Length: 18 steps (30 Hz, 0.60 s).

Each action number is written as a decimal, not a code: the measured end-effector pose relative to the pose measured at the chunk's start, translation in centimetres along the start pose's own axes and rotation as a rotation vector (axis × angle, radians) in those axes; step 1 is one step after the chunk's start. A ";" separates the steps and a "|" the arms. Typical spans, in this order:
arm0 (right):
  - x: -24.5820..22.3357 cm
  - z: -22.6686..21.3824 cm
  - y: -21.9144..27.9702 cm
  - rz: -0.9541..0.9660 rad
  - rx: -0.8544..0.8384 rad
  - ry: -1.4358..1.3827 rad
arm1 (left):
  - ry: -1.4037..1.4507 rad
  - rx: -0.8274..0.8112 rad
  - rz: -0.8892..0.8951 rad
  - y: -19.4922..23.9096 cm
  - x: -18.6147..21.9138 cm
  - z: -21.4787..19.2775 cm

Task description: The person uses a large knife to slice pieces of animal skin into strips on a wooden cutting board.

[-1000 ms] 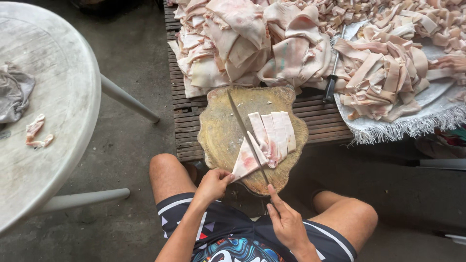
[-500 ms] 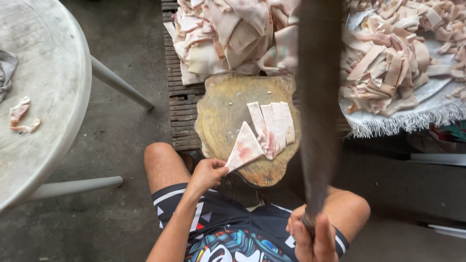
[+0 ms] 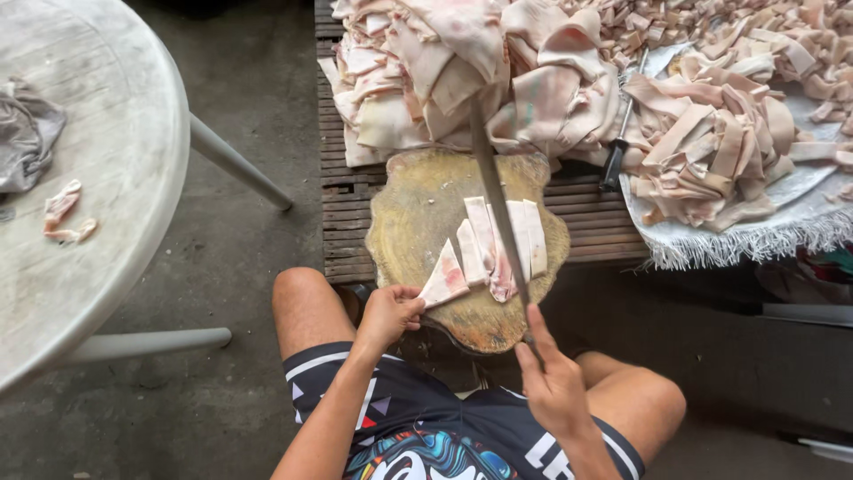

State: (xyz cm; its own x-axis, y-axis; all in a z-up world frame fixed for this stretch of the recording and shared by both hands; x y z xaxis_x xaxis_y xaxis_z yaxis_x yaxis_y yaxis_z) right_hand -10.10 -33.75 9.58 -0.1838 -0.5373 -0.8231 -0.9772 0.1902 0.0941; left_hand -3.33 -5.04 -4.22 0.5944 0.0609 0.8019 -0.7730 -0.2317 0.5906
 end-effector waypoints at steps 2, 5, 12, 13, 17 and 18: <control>-1.7 -2.0 1.7 -0.219 0.092 -0.129 | 0.015 -0.019 -0.001 0.1 0.2 0.0; -2.3 -1.8 4.5 -0.592 0.196 -0.258 | -0.001 -0.035 -0.023 0.1 -0.2 0.2; 3.9 7.8 3.5 0.324 -0.249 -0.216 | 0.035 -0.021 0.048 -1.3 -0.9 -0.6; 4.5 8.3 2.6 0.564 -0.326 -0.340 | 0.039 -0.010 0.087 -2.2 -0.3 -0.7; 1.6 3.9 1.6 -0.250 0.008 0.026 | 0.052 0.014 0.048 -1.9 -1.7 1.3; 0.1 3.6 0.7 -0.472 0.105 -0.004 | 0.043 0.016 0.079 -2.3 -0.9 1.0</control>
State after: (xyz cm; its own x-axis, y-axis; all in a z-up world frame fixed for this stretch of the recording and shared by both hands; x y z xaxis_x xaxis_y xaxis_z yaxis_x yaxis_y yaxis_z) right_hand -10.40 -30.75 7.50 0.2780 -0.5821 -0.7641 -0.9377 0.0081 -0.3472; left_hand -1.87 -5.53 -6.39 0.5210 0.0836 0.8495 -0.8134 -0.2533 0.5237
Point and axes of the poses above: each hand's wrist, its own y-axis away from the middle knuckle, its own z-axis out of the palm, x = y × z, the point moved 4 cm from there along -y, towards the middle knuckle, and after that the axes turned 12 degrees about x, right-handed, at the moved point
